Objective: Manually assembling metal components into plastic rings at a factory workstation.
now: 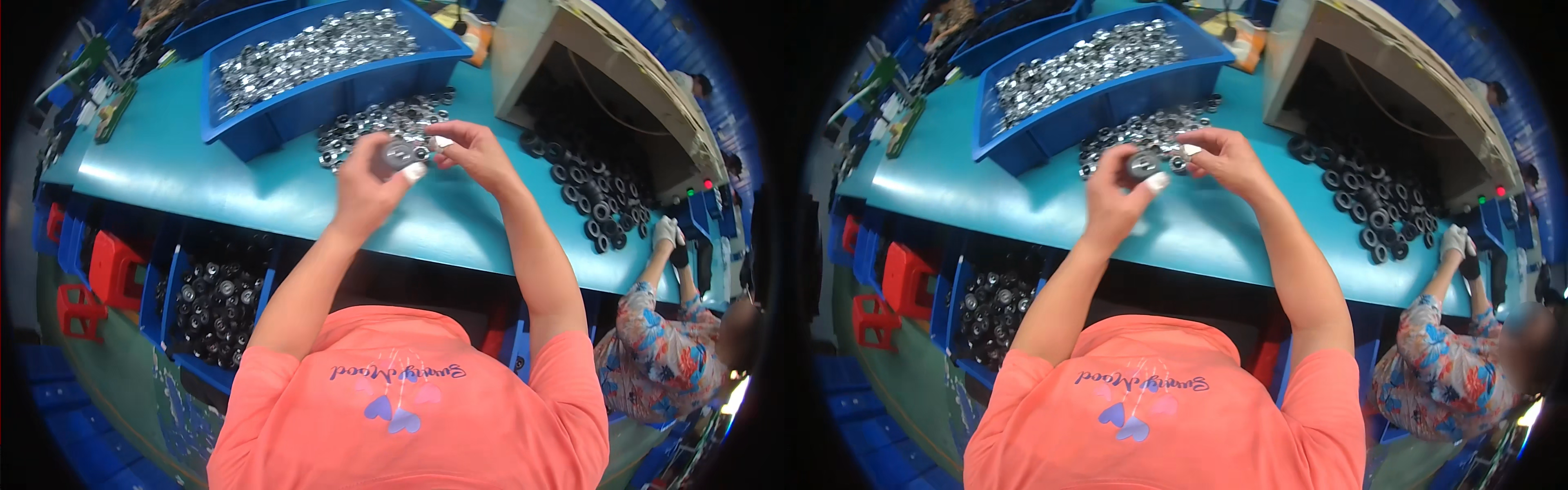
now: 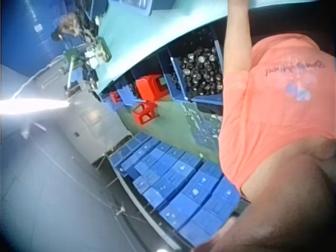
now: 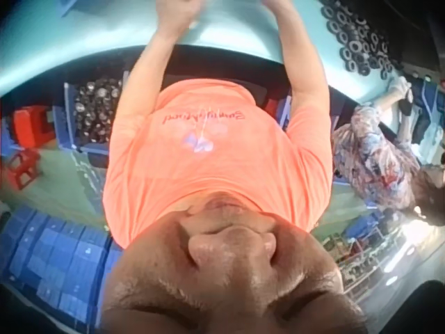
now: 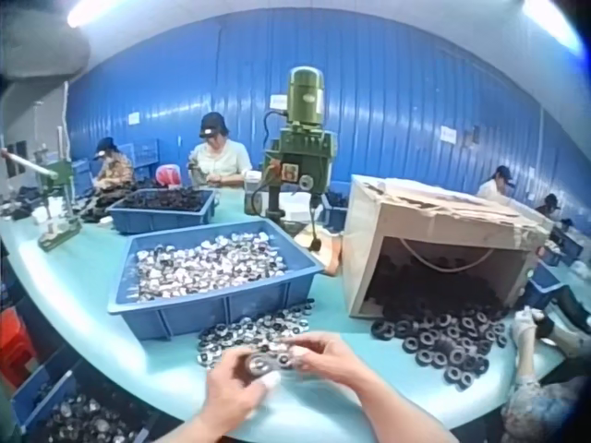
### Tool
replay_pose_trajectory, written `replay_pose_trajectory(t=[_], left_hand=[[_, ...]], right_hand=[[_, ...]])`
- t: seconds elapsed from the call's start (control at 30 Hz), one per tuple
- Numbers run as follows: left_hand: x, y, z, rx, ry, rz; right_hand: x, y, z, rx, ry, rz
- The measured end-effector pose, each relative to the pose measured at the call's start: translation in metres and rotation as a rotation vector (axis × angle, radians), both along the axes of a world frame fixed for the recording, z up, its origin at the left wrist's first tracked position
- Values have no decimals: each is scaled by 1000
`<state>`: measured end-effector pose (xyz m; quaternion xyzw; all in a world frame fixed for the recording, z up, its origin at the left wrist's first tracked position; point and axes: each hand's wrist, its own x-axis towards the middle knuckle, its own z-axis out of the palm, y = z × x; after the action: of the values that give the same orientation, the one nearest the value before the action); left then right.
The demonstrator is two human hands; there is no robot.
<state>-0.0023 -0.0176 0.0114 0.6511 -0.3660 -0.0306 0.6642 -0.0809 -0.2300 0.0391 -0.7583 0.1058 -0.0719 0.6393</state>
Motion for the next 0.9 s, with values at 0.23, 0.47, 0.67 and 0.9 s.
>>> replay_pose_trajectory(t=[0.23,0.47,0.67,0.9], left_hand=[[15,202,-5,410,-379,503],[18,361,-32,989,-362,735],[8,196,20,418,-151,284],[13,0,31,-167,893,-735]], right_hand=[[-68,-98,38,-1040,136,-443],[-77,-130,-10,-1420,272,-398],[-55,-57,28,-675,-151,-254],[-23,18,37,-427,-357,81]])
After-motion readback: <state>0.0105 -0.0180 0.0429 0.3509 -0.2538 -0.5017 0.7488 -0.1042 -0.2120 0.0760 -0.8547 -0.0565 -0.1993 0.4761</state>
